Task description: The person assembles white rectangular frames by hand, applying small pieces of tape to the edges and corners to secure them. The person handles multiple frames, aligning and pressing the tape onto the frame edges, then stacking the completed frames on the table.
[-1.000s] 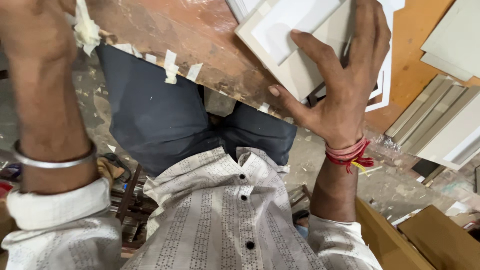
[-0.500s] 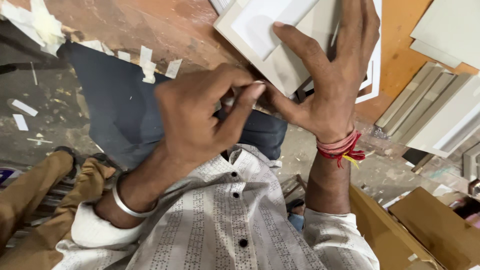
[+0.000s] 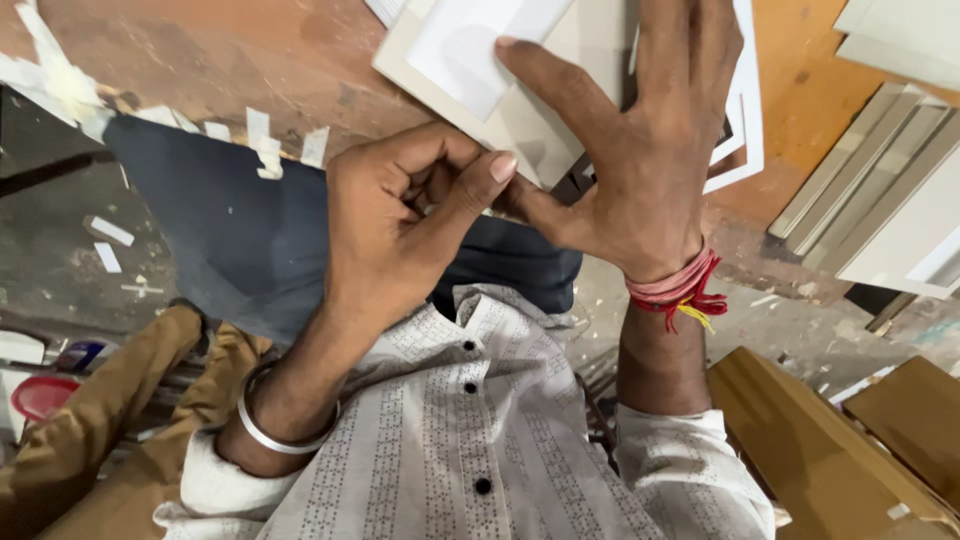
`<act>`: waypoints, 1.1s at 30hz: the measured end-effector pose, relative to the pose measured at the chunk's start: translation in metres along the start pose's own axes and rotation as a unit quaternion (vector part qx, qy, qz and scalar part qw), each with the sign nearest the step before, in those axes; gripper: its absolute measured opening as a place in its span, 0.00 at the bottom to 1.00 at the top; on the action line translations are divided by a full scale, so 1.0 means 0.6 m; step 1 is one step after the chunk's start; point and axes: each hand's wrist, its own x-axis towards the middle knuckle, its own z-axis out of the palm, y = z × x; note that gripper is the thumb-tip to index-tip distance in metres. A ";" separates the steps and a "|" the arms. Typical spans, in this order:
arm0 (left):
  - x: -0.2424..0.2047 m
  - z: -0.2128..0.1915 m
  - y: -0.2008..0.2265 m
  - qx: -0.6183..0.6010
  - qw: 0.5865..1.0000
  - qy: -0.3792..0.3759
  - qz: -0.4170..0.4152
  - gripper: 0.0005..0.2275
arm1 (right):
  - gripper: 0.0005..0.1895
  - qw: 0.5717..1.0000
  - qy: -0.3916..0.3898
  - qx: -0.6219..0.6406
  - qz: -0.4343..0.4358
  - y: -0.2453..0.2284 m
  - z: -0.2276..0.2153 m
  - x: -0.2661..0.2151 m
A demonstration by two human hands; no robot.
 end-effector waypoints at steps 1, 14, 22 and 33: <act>-0.001 0.001 -0.003 -0.021 1.000 -0.003 0.008 0.08 | 0.34 1.000 0.001 -0.001 -0.002 0.004 0.002 0.000; 0.013 0.025 0.011 0.069 0.994 0.068 -0.059 0.10 | 0.34 0.999 0.030 0.004 -0.037 0.030 0.018 -0.015; 0.012 0.017 0.011 0.185 0.981 0.016 -0.049 0.10 | 0.38 0.998 0.036 -0.009 -0.056 0.040 0.028 -0.027; 0.018 0.014 0.031 0.182 0.977 -0.021 -0.111 0.02 | 0.40 0.999 -0.014 0.008 -0.028 0.032 0.021 -0.017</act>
